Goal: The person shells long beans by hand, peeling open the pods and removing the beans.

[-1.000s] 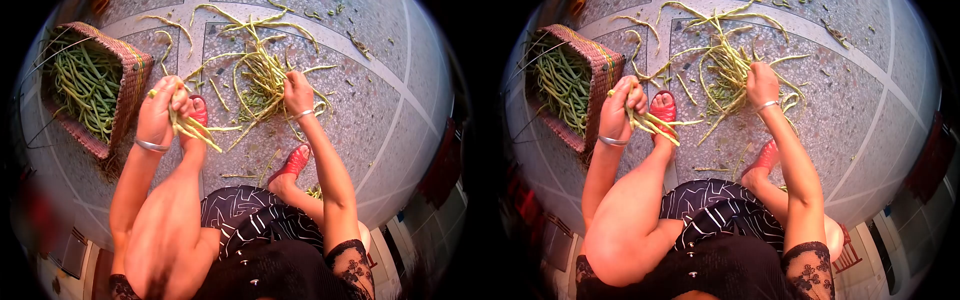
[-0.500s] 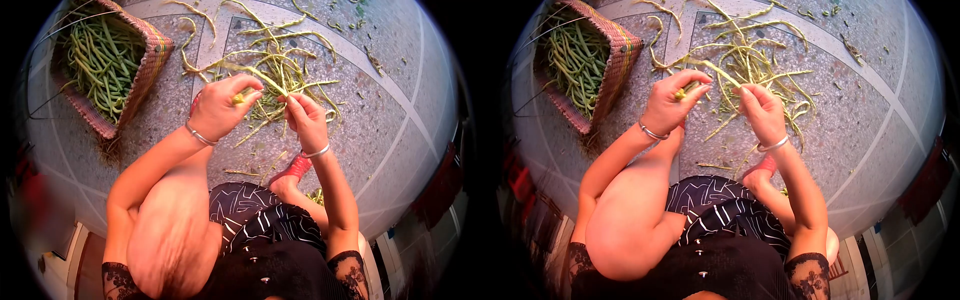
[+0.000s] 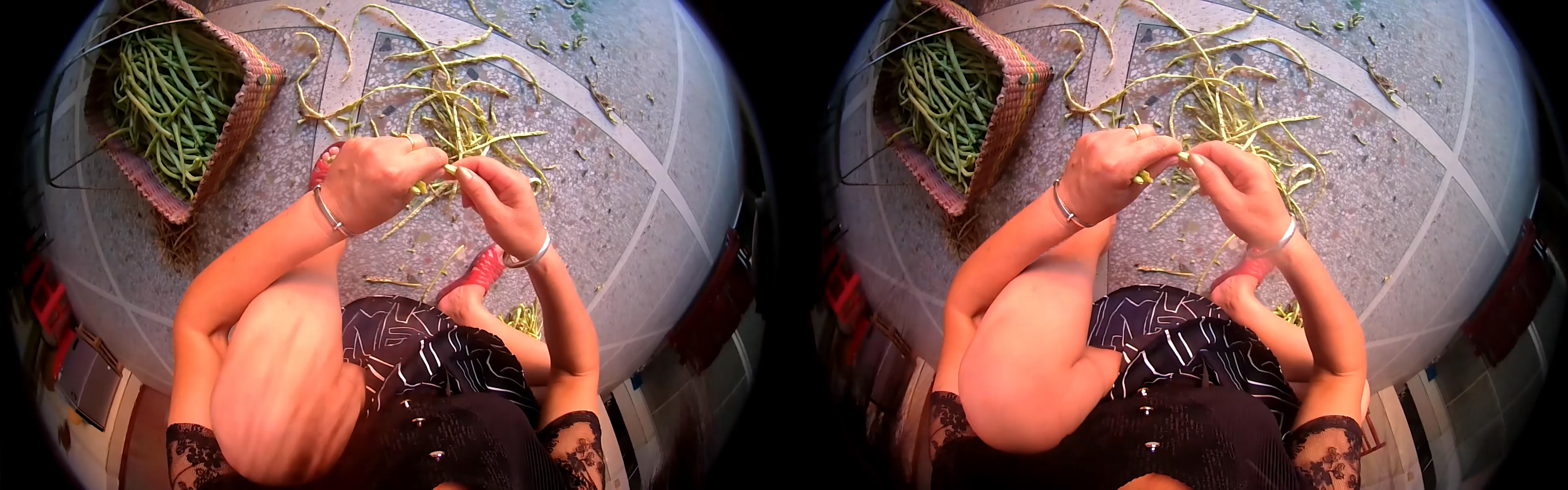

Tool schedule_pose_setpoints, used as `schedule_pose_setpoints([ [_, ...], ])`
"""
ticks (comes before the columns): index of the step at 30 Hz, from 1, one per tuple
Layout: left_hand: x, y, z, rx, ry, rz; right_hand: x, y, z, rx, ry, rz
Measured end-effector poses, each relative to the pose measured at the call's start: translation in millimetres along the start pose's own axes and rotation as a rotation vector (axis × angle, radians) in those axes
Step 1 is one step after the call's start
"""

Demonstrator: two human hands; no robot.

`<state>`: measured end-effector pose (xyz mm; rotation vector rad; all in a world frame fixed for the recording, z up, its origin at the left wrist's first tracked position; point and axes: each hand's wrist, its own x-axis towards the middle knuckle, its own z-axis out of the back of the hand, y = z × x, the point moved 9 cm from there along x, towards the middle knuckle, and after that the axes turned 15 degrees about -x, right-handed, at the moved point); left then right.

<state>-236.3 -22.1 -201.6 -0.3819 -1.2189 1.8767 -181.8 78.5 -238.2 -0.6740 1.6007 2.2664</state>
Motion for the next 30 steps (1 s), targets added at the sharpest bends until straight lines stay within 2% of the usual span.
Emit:
schedule_pose_setpoints([
  [2,3,-9,0,-0.010,0.024,0.010,-8,19,13,-0.268,-0.056,0.077],
  [5,8,-28,5,-0.090,0.020,0.010,-31,65,30,-0.650,-0.259,0.434],
  [10,18,-83,24,-0.241,0.061,0.063,-84,105,48,-0.775,-0.271,0.455],
  [13,20,-126,25,-0.158,0.149,0.019,-121,134,47,-0.882,-0.272,0.462],
  [17,24,-187,35,0.004,0.213,-0.038,-170,173,50,-1.007,-0.416,0.577],
  [21,24,-240,43,-0.004,0.214,-0.104,-222,205,52,-1.071,-0.550,0.655],
  [25,16,-259,46,-0.382,0.126,0.095,-266,212,68,-0.713,-0.709,0.735],
  [26,13,-269,45,-0.573,0.100,0.108,-273,205,74,-0.592,-0.751,0.734],
  [29,1,-288,44,-0.920,-0.052,0.270,-278,180,77,-0.011,-0.683,0.607],
  [30,0,-292,44,-1.030,-0.076,0.235,-283,174,76,-0.032,-0.671,0.530],
])
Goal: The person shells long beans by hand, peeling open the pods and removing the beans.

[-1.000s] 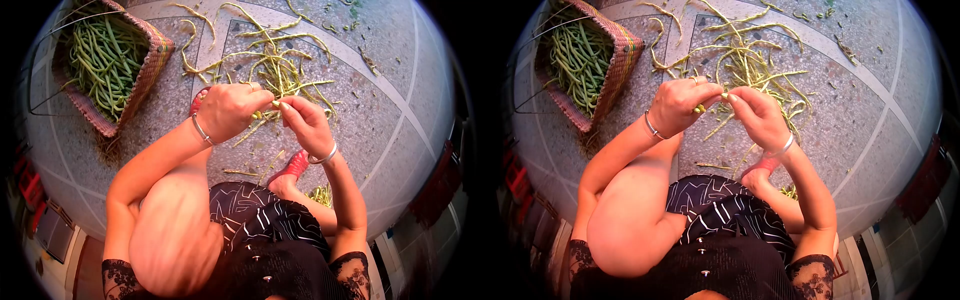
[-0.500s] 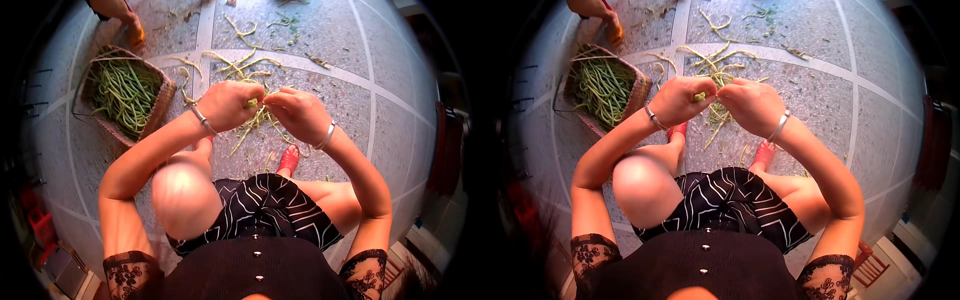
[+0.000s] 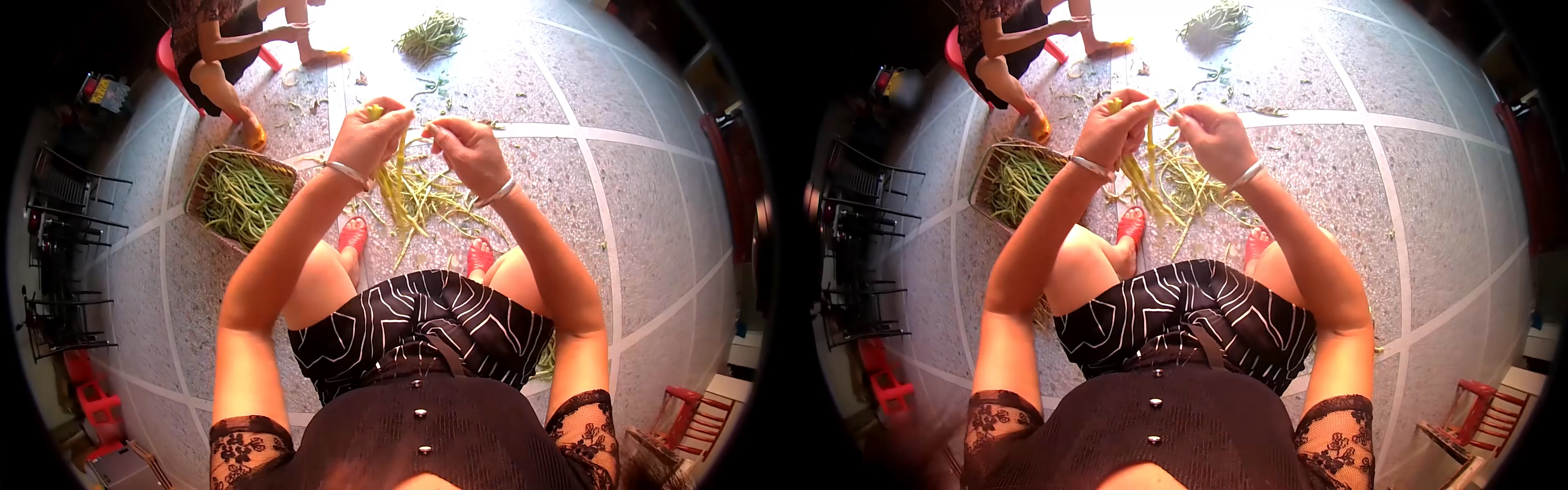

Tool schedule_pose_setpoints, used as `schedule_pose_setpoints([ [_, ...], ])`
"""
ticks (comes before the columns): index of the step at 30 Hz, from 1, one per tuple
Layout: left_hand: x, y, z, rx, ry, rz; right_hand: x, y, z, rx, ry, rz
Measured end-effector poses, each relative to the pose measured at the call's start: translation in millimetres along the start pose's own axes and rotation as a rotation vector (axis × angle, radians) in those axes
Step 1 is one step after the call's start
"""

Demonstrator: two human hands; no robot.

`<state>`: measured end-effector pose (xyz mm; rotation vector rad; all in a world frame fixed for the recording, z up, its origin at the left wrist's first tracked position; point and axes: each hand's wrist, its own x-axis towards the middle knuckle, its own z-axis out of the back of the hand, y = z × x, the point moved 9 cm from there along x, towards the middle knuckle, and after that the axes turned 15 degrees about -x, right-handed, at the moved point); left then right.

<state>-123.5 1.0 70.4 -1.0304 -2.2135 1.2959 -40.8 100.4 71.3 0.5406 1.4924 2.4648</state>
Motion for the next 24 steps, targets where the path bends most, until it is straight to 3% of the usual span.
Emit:
schedule_pose_setpoints([
  [3,1,-3,16,-0.170,-0.134,-0.037,-18,-25,10,0.013,0.006,-0.113],
  [7,6,-6,43,-0.325,-0.159,-0.061,-27,-90,37,-0.091,-0.013,-0.287],
  [9,10,-4,57,-0.369,-0.145,-0.066,-23,-119,60,-0.367,-0.118,-0.234],
  [10,10,-3,61,-0.393,-0.137,-0.068,-23,-126,67,-0.448,-0.116,-0.291],
  [14,9,2,67,-0.418,-0.106,-0.060,-24,-107,62,-0.766,-0.067,-0.106],
  [19,18,14,58,-0.543,-0.012,0.011,-16,-74,5,-0.334,0.051,0.040],
  [24,29,22,57,-0.612,0.006,0.054,-19,-90,-30,-0.162,0.258,-0.104],
])
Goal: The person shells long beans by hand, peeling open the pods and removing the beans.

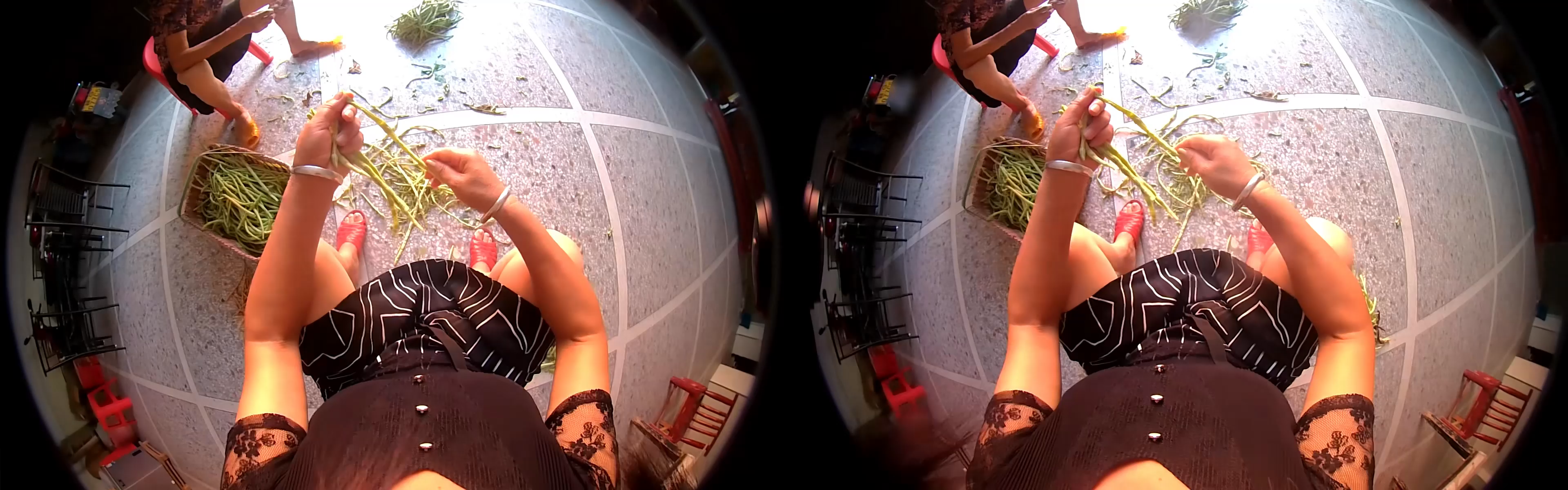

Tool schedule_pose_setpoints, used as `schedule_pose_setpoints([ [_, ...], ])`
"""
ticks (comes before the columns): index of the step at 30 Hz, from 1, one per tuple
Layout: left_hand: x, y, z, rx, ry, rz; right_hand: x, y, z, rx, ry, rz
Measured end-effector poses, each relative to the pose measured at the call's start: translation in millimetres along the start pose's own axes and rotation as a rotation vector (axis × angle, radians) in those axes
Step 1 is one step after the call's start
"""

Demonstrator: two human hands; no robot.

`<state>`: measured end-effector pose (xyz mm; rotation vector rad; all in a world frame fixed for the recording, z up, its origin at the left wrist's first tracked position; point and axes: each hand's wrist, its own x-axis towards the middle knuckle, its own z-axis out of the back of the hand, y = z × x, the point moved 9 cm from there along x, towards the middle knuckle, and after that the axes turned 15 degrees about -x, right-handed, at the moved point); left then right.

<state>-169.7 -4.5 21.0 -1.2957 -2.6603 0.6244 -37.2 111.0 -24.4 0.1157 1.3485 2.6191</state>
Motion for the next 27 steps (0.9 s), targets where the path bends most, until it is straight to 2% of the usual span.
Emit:
schedule_pose_setpoints([
  [5,1,-8,12,0.046,-0.089,-0.069,-3,6,13,0.193,-0.001,-0.087],
  [9,2,-11,12,0.049,-0.088,-0.102,-8,2,8,0.337,0.119,-0.217],
  [13,3,-18,18,0.077,-0.136,-0.169,-12,9,9,0.264,0.162,-0.125],
  [15,-3,-24,19,0.174,-0.229,-0.250,-11,6,18,0.144,0.047,-0.097],
  [18,-20,-37,-8,0.683,-0.312,-0.583,-10,11,32,-0.079,-0.125,0.024],
  [19,-23,-33,-26,0.890,-0.171,-0.705,-12,16,36,-0.154,-0.173,0.066],
  [23,-37,40,-76,1.819,0.287,-0.782,-17,40,47,-0.337,-0.304,0.188],
  [25,-37,60,-71,1.964,0.296,-0.600,-19,45,48,-0.367,-0.320,0.200],
  [27,-37,67,-70,2.006,0.321,-0.561,-20,46,48,-0.388,-0.321,0.188],
])
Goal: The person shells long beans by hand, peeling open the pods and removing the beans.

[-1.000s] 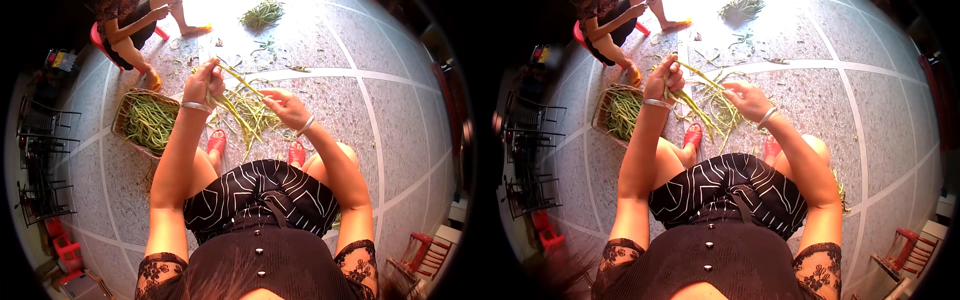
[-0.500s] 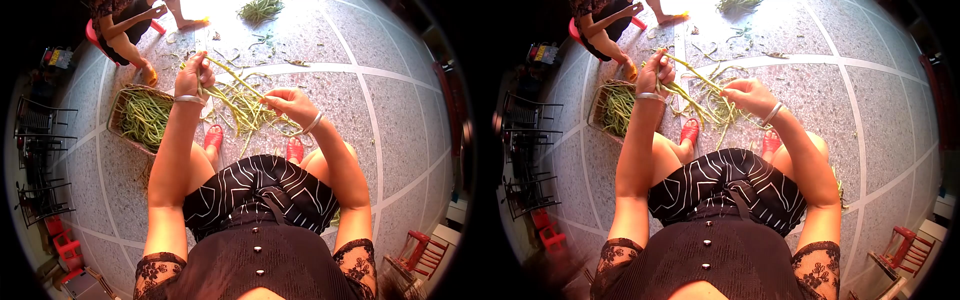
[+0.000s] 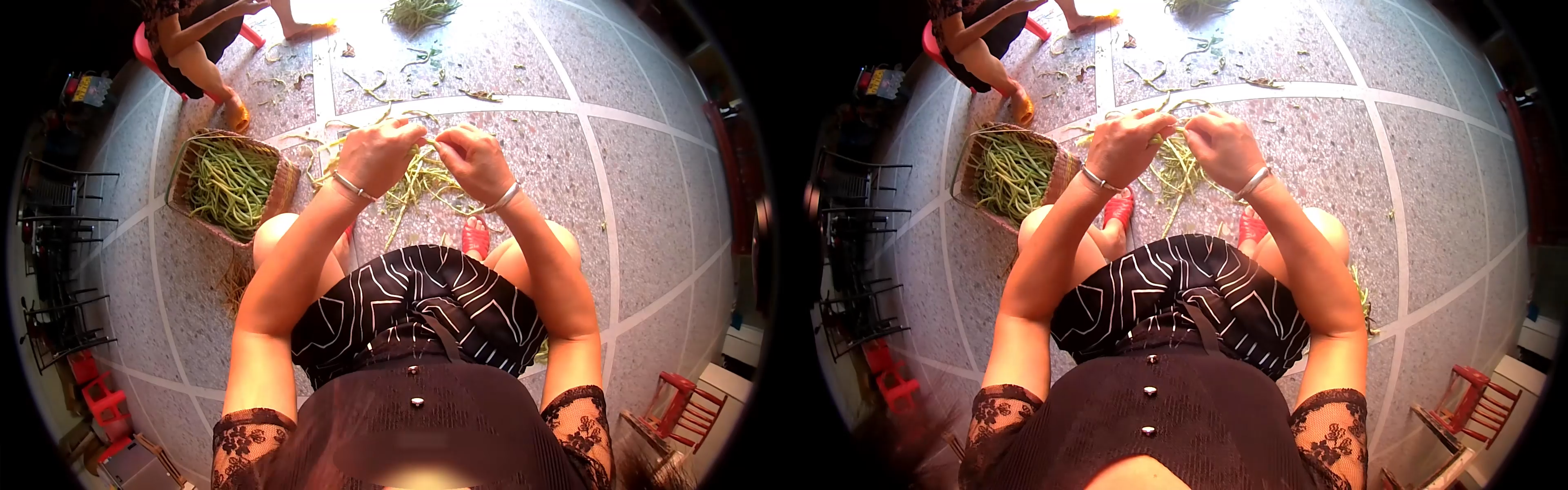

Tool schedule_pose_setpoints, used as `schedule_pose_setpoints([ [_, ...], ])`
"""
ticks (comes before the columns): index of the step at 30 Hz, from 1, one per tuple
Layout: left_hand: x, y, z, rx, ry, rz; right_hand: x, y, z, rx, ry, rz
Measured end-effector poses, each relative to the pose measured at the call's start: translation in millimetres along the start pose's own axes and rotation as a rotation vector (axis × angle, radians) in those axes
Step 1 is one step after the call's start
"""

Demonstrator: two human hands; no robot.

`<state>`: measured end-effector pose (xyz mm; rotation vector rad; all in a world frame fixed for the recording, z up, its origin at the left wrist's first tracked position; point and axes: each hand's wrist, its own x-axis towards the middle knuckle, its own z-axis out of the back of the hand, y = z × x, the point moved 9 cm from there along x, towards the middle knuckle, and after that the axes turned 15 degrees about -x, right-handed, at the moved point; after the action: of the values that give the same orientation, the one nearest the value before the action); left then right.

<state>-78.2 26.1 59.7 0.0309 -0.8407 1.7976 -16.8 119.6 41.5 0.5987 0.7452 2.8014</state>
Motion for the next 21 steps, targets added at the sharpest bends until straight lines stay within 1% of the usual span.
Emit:
schedule_pose_setpoints([
  [3,2,-2,-9,0.013,0.077,-0.049,0,1,2,-0.064,-0.065,0.098],
  [4,1,-1,-13,-0.003,0.081,-0.037,-1,0,2,-0.064,-0.081,0.123],
  [8,2,-4,-16,-0.005,0.087,-0.081,1,-3,0,-0.079,-0.036,0.093],
  [10,5,-2,-20,0.008,0.115,-0.059,2,-1,0,-0.070,-0.047,0.148],
  [13,9,-1,-16,-0.040,0.048,-0.047,5,-4,1,-0.040,-0.037,0.105],
  [16,11,7,-15,-0.100,0.011,0.055,5,-3,7,-0.010,-0.079,0.086],
  [17,12,3,-11,-0.153,-0.067,-0.063,6,-8,6,0.044,-0.109,0.061],
  [20,14,23,-8,-0.464,-0.095,0.243,7,-23,-1,0.400,-0.086,-0.085],
  [21,14,31,-15,-0.716,-0.152,0.248,8,-24,-1,0.417,-0.078,-0.132],
])
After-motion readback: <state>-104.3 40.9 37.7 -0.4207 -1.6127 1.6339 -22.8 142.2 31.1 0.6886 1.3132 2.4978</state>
